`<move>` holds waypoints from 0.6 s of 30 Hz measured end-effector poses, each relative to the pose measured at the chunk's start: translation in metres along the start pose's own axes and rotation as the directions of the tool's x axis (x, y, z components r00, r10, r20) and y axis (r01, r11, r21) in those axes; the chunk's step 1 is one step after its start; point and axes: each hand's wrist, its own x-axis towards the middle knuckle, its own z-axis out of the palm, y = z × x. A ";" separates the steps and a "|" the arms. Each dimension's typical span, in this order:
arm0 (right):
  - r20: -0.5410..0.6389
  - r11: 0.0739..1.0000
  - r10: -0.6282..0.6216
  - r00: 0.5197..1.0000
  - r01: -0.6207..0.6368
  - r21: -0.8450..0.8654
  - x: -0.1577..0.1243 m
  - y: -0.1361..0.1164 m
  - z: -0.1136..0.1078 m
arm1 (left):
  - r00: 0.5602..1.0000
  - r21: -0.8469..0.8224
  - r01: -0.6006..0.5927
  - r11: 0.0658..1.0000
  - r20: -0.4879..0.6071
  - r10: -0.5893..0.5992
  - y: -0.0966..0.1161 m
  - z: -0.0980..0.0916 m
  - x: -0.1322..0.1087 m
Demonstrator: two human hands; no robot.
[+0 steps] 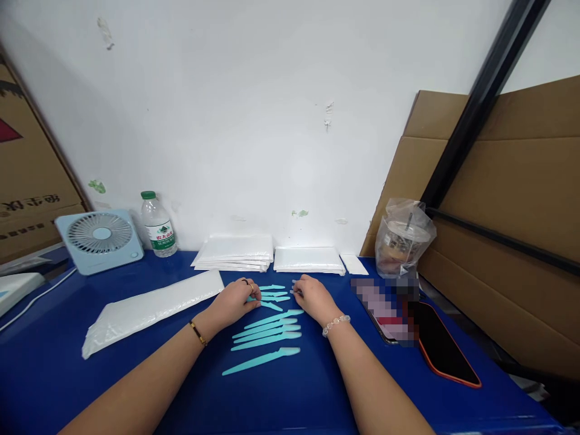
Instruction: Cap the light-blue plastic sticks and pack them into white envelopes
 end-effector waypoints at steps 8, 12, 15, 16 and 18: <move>0.111 0.969 -0.048 0.993 0.020 0.245 -0.011 0.005 -0.009 | 0.999 -0.066 0.043 0.997 0.010 -0.043 0.003 0.003 -0.001; 0.125 0.940 -0.056 0.991 0.010 0.341 -0.011 0.001 -0.004 | 1.000 -0.073 0.017 0.997 -0.020 -0.018 0.002 0.007 0.001; 0.116 0.935 -0.064 0.991 0.019 0.354 -0.010 -0.003 -0.001 | 1.000 -0.068 0.005 0.998 -0.021 -0.007 0.003 0.009 0.002; 0.117 0.934 -0.070 0.991 0.024 0.358 -0.010 -0.004 0.000 | 1.000 -0.066 0.000 0.998 -0.020 -0.002 0.003 0.009 0.002; 0.125 0.932 -0.082 0.989 0.032 0.362 -0.010 -0.005 0.000 | 1.000 -0.057 -0.011 0.998 -0.015 0.010 0.004 0.009 0.002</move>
